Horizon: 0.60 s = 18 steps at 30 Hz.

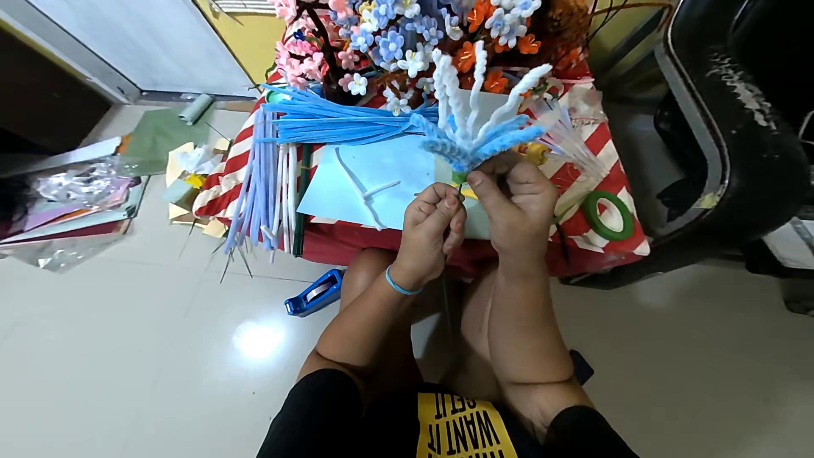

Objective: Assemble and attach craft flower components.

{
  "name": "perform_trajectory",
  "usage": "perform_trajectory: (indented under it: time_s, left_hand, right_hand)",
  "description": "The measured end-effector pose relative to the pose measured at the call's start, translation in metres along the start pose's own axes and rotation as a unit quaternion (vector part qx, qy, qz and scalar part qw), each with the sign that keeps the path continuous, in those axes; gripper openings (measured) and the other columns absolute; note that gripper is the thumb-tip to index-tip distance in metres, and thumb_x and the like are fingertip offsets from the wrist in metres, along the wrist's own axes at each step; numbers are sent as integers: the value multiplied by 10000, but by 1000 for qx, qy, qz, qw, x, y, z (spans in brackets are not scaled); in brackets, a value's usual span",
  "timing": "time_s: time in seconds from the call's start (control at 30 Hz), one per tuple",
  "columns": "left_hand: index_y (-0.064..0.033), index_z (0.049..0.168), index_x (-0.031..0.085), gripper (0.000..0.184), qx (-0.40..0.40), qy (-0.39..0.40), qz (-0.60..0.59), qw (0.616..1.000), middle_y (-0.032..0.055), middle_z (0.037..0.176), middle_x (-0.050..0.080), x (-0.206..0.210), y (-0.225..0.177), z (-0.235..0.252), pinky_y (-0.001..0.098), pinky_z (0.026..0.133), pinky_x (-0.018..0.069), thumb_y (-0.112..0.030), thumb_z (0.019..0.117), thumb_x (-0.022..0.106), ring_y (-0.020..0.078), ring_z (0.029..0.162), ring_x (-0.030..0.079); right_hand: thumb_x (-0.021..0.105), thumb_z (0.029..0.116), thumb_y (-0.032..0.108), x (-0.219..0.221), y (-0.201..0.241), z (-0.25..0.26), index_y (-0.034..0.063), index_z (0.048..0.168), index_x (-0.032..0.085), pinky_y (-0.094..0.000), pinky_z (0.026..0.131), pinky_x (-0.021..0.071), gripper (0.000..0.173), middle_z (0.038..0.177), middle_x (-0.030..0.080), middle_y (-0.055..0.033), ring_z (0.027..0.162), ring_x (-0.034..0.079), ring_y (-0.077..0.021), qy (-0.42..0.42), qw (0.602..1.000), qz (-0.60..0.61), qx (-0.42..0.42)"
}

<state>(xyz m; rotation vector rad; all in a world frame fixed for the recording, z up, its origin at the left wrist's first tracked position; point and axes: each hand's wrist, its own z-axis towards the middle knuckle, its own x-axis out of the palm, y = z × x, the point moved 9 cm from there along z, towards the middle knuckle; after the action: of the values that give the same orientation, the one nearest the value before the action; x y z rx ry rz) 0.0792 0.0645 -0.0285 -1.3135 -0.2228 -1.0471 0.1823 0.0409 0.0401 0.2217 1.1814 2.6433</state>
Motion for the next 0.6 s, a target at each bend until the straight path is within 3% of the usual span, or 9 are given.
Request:
perform_trajectory:
  time_s: [0.4,0.6]
  left_hand:
    - [-133,933,590,207,-44,35,-64,996,-51,615,538,5,4,-1,115,433,397,-144,1080,444,-6,443,465]
    - [-139,944,592,172,-88,78,-150,982,-68,608,527,9,7,-1,117,414,397,-213,1076,509,-10,427,460]
  right_hand:
    - [615,952,14,-7,-5,3,59,960,659,-139,648,512,63,848,638,56,721,590,21,24,999,-16,26]
    - [629,945,16,-6,-7,3,73,951,674,-145,642,517,73,859,648,58,716,593,15,38,998,27,35]
